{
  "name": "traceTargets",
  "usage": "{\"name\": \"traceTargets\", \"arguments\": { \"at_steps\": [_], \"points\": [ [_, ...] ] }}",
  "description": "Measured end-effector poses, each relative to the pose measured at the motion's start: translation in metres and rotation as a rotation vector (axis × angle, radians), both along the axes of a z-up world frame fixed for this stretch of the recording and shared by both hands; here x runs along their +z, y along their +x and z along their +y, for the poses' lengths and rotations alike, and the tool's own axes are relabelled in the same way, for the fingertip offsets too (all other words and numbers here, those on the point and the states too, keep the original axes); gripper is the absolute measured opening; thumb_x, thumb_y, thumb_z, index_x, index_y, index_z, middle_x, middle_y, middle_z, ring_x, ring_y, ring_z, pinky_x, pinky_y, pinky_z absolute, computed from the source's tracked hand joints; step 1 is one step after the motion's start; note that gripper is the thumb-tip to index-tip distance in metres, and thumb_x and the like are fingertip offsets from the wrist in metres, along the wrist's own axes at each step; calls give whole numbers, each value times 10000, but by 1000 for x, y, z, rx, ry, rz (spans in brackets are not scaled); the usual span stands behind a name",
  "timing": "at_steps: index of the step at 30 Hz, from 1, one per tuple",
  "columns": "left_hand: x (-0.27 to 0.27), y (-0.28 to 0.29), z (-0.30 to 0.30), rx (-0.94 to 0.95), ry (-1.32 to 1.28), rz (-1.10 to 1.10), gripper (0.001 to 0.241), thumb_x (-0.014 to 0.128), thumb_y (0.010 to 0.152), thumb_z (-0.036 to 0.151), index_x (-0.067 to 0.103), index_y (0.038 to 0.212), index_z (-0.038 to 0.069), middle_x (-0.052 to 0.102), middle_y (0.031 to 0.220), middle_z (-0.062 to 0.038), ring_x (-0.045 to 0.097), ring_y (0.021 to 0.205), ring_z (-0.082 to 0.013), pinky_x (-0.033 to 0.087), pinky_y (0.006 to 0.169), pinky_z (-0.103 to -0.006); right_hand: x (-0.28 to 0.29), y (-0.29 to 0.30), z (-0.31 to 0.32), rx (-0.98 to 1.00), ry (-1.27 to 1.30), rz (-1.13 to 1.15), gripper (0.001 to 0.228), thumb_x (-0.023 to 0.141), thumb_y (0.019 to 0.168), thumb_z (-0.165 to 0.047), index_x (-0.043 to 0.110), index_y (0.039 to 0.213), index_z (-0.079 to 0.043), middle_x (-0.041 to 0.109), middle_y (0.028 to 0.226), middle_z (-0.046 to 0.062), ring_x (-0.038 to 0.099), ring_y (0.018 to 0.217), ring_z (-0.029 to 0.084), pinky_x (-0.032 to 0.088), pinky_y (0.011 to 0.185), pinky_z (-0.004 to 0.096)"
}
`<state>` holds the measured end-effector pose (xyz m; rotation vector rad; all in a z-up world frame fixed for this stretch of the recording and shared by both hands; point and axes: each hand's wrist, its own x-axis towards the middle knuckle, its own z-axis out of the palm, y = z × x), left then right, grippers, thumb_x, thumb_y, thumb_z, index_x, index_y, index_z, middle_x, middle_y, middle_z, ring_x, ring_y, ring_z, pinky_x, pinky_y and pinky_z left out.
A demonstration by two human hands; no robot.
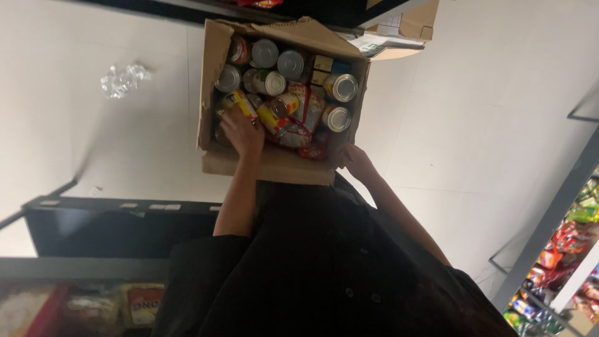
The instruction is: Restocking canned goods and small packets onto grocery store shelves from a box.
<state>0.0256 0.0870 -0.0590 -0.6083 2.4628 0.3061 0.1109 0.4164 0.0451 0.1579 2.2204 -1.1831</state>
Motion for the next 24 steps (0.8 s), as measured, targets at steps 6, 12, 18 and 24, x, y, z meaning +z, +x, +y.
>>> {"name": "traceTargets", "arguments": {
  "at_steps": [6,12,18,24],
  "points": [
    [22,-12,63,-318,309,228,945,799,889,408,216,1519,15,260,1556,-328,257,1465,-508,486,1041,-516,7,-4,1,42,-20,-49,177,539,951,-15,629,1104,-20,667,855,107,680,766,200,557,713,358],
    [-10,-29,72,-167,324,116,841,756,945,430,266,1596,220,438,1512,-206,476,1354,-429,532,1002,-557,1,2,5,-74,-154,-91,135,544,998,-69,631,1094,-34,662,868,65,665,768,152,558,702,313],
    [79,-18,55,-118,405,107,739,819,883,384,400,1462,194,447,1507,-197,642,1153,-402,621,802,-504,-6,-8,-9,-166,-229,-256,147,541,1026,-95,626,1132,-37,649,901,61,622,760,152,537,688,317],
    [97,41,26,-166,407,29,816,859,830,392,362,1425,137,444,1423,-229,623,1122,-421,613,734,-516,-49,-40,-47,-111,-203,-231,307,526,982,-83,576,1285,-80,678,1077,81,653,973,174,546,855,349]
  ]
}}
